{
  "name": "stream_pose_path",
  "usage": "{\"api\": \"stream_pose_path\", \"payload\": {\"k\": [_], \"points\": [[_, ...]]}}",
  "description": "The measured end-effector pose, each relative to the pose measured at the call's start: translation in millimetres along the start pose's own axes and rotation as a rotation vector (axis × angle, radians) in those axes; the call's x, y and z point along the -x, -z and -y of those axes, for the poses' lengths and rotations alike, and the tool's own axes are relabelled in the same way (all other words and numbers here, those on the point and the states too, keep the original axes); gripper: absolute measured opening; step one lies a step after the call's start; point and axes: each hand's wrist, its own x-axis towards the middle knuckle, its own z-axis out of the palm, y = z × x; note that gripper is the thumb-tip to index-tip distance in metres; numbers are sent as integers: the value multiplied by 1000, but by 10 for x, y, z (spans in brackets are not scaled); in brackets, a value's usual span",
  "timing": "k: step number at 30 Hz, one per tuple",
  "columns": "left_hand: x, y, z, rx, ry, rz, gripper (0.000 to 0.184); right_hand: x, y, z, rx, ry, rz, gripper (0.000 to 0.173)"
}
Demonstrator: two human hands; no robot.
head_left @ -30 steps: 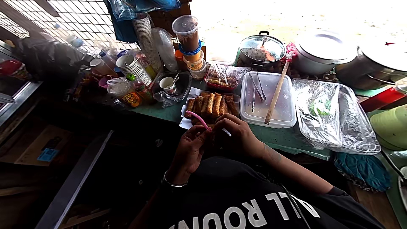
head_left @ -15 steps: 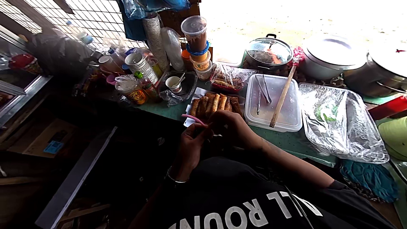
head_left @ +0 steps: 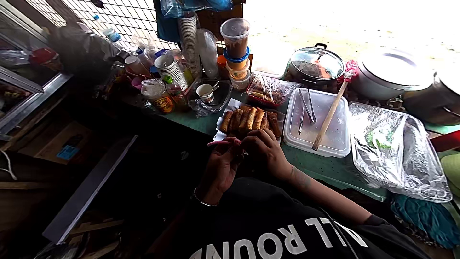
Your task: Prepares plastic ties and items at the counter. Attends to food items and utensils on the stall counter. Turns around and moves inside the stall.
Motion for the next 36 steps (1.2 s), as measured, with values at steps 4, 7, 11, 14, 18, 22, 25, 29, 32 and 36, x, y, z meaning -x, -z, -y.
{"api": "stream_pose_path", "payload": {"k": [4, 7, 11, 14, 18, 22, 25, 29, 32, 36], "points": [[-50, -5, 123, -35, -152, 46, 20, -23, -35, 53, -61, -183, 34, 14], [-126, 78, 228, -183, -326, 119, 20, -140, 106, 87, -260, -405, 226, 17], [-141, 10, 260, 3, -187, -14, 18, -272, 215, -5, -789, -822, 366, 20], [-166, -48, 263, 172, -125, -60, 17, -168, 132, 16, -860, -863, 272, 16], [-170, -12, 233, 80, -111, 13, 16, -84, 89, 11, -742, -774, 200, 14], [-230, 317, 13, -135, -130, 199, 42, -179, 288, -69, -850, -839, 324, 13], [-333, 502, -319, -447, -311, 139, 45, -261, 460, -128, -938, -874, 454, 13], [-290, 358, -467, -935, -349, 352, 26, -311, 445, -154, -818, -676, 602, 18], [-279, 188, -362, -905, -326, 338, 7, -285, 365, -84, -564, -440, 492, 21], [-256, 103, -291, -667, -204, 262, 6, -161, 239, -16, -105, -104, 229, 16]]}}
